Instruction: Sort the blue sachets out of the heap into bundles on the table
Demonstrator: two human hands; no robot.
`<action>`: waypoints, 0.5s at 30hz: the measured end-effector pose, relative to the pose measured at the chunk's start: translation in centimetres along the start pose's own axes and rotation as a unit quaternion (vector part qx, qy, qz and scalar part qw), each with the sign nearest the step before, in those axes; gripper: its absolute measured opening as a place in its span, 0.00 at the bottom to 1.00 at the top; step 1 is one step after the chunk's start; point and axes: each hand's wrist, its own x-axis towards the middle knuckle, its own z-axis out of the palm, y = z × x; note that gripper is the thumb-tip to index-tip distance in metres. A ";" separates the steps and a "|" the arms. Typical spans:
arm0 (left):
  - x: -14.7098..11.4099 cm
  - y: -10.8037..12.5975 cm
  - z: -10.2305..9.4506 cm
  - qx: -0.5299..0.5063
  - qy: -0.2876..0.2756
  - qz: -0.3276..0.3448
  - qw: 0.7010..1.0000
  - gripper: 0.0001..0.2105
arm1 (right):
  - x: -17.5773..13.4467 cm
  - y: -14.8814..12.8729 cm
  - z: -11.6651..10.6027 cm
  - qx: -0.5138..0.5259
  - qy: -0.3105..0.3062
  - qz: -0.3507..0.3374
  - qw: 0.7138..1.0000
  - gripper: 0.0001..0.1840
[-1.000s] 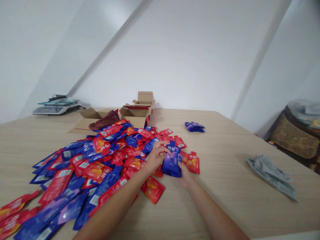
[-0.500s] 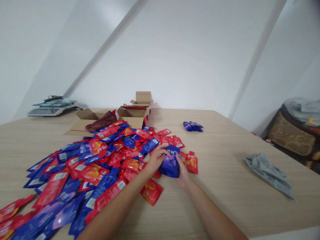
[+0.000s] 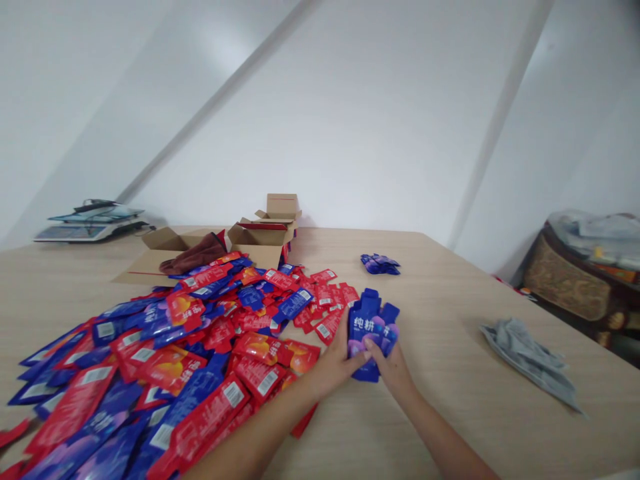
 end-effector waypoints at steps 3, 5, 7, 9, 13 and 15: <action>-0.5 -0.9 1.7 -0.008 -0.082 0.034 0.996 0.42 | -1.2 -0.6 -4.0 -0.106 -0.018 -0.100 0.989 0.44; -0.7 -2.4 3.3 -0.004 -0.109 0.054 0.993 0.43 | -1.9 -0.4 -6.6 -0.189 -0.044 -0.139 0.971 0.48; -0.8 -4.1 4.8 0.005 -0.127 0.071 0.989 0.45 | -2.4 0.3 -8.7 -0.263 -0.088 -0.145 0.950 0.52; -0.9 -5.6 6.2 0.027 -0.129 0.085 0.988 0.46 | -2.6 1.2 -10.1 -0.320 -0.111 -0.139 0.931 0.53; -0.7 -6.8 8.8 0.055 -0.092 0.095 0.990 0.42 | -2.8 2.2 -11.0 -0.365 -0.063 -0.141 0.918 0.49; 0.0 -6.9 9.9 0.034 -0.071 0.075 0.994 0.41 | -2.6 2.1 -10.8 -0.342 -0.034 -0.133 0.930 0.48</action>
